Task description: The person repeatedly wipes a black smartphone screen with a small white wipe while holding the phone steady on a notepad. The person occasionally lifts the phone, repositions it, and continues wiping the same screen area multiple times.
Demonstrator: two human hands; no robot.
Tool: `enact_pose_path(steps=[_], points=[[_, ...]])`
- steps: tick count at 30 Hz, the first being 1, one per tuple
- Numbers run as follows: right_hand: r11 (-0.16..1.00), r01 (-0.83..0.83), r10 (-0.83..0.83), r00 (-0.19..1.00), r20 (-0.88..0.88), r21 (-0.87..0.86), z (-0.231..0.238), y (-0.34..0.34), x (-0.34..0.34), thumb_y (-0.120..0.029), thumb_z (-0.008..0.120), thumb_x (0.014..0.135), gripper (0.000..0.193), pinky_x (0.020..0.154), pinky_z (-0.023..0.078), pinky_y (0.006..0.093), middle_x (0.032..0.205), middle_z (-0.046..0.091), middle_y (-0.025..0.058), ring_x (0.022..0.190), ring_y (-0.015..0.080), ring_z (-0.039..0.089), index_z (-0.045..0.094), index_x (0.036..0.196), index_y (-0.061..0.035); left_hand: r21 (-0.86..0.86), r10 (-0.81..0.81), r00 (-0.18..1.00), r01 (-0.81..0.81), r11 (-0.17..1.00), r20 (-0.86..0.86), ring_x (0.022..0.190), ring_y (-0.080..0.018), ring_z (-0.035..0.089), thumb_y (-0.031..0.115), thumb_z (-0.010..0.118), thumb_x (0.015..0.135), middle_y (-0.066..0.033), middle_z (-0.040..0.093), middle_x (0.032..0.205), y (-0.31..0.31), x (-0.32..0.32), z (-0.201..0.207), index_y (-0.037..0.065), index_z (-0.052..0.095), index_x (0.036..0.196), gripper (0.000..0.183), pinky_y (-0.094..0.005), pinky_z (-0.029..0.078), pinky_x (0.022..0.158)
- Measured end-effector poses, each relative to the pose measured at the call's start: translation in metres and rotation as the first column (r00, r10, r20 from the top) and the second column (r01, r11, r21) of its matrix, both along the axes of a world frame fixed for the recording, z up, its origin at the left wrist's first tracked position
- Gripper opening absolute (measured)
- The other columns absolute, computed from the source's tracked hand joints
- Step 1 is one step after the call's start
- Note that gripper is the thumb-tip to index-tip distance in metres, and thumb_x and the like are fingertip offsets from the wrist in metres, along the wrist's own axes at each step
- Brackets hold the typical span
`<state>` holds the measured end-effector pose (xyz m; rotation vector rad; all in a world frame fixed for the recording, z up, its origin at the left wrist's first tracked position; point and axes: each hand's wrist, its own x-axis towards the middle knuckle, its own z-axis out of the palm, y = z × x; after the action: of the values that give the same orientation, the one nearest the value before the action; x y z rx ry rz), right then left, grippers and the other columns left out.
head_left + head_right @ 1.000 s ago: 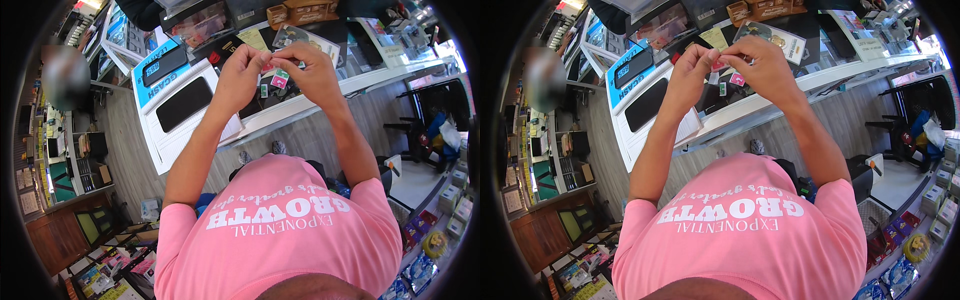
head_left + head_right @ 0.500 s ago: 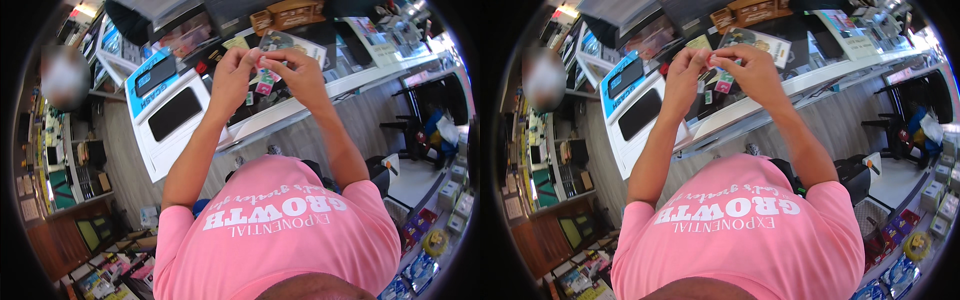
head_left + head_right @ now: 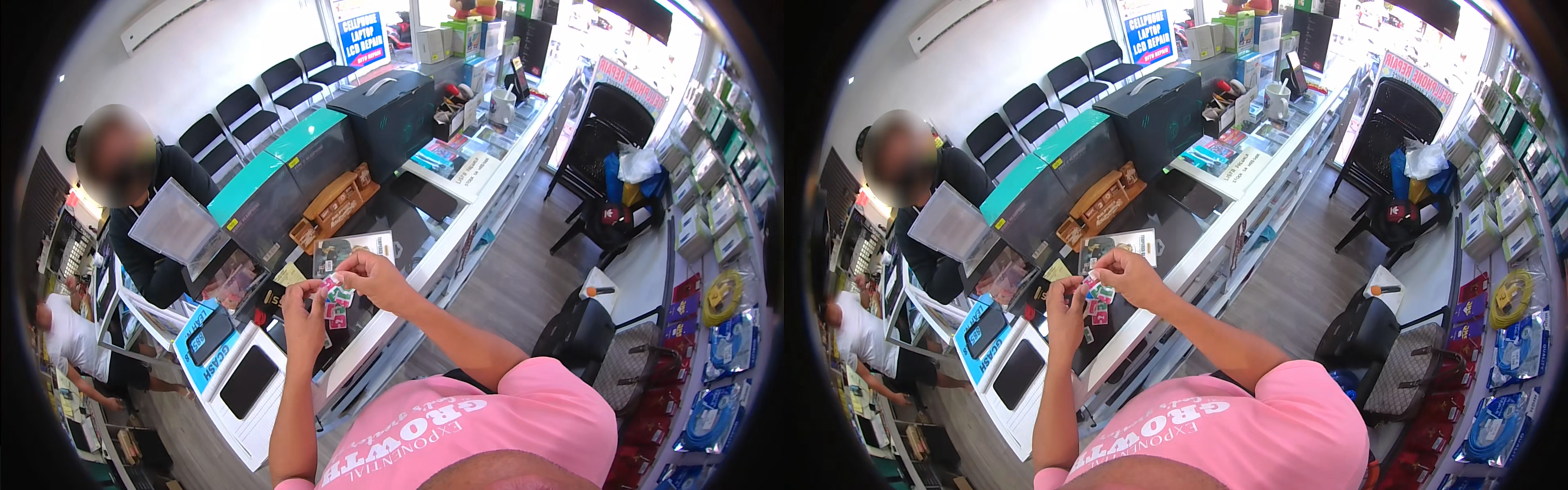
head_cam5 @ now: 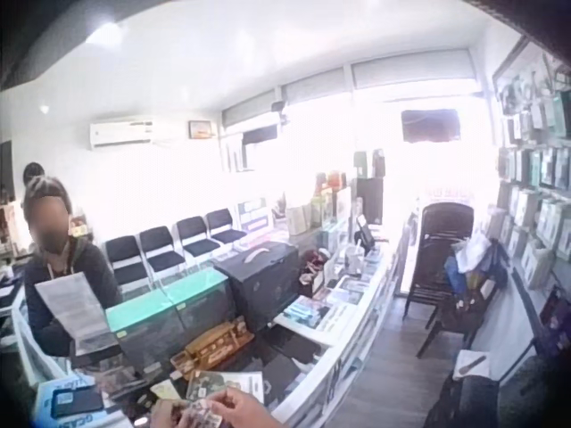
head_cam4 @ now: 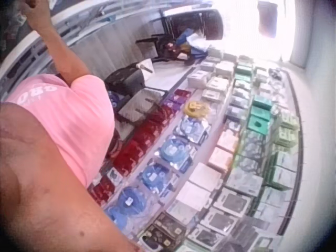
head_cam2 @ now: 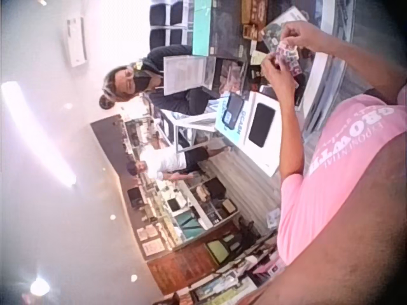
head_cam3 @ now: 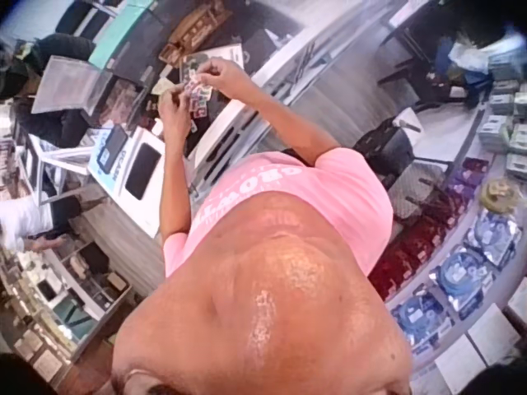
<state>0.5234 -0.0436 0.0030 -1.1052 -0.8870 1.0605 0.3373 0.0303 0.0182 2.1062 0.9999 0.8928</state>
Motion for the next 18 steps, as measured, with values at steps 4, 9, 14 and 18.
enact_pose_path(steps=[4, 9, 14, 18], points=[[0.997, -0.05, 0.051, 0.999, -0.019, 0.058, 0.009, 0.005, -0.006, -0.016, 0.074, 0.104, 0.029, 0.081, 0.054, 0.0249, 0.105, 0.076, 0.0045, 0.094, 0.0078, 0.068, 0.072, 0.126, 0.0021, -0.226, -0.049, 0.974, 0.1, 0.969, 0.221, 0.094, -0.0127, 0.063, 0.027, 0.069, 0.108, -0.0071, 0.072, 0.108, 0.003, -0.006, 0.011, 0.001, 0.072, 0.115, 0.027, -0.0303, 0.05, 0.085], [0.999, -0.012, 0.017, 0.985, 0.17, -0.032, 0.013, 0.005, -0.01, -0.033, 0.076, 0.103, 0.036, 0.093, 0.055, 0.0287, 0.108, 0.08, 0.0046, 0.101, 0.0099, 0.07, 0.079, 0.12, -0.0015, -0.248, -0.042, 0.967, 0.106, 0.963, 0.251, 0.101, -0.0133, 0.064, 0.03, 0.067, 0.109, -0.0061, 0.072, 0.11, -0.013, -0.01, 0.029, 0.001, 0.07, 0.121, 0.031, -0.03, 0.051, 0.093], [0.987, -0.159, 0.159, 0.987, -0.004, 0.033, 0.035, 0.003, -0.029, -0.029, 0.08, 0.102, 0.028, 0.073, 0.047, 0.0209, 0.092, 0.075, -0.0004, 0.081, 0.0036, 0.062, 0.08, 0.111, -0.0021, -0.315, 0.017, 0.919, 0.117, 0.942, 0.393, 0.107, -0.0081, 0.06, 0.031, 0.068, 0.11, 0.0001, 0.069, 0.114, -0.028, -0.042, 0.035, 0.004, 0.071, 0.12, 0.029, -0.0252, 0.046, 0.096], [0.96, -0.28, 0.28, 0.955, -0.102, 0.014, 0.037, 0.01, -0.056, -0.036, 0.082, 0.1, 0.033, 0.069, 0.045, 0.0212, 0.088, 0.074, 0.0008, 0.078, 0.0049, 0.061, 0.08, 0.103, -0.0035, -0.273, 0.107, 0.926, -0.004, 0.962, 0.363, 0.094, -0.0093, 0.058, 0.033, 0.075, 0.105, 0.0004, 0.067, 0.105, -0.044, -0.066, 0.045, 0.005, 0.072, 0.117, 0.031, -0.027, 0.048, 0.086]])
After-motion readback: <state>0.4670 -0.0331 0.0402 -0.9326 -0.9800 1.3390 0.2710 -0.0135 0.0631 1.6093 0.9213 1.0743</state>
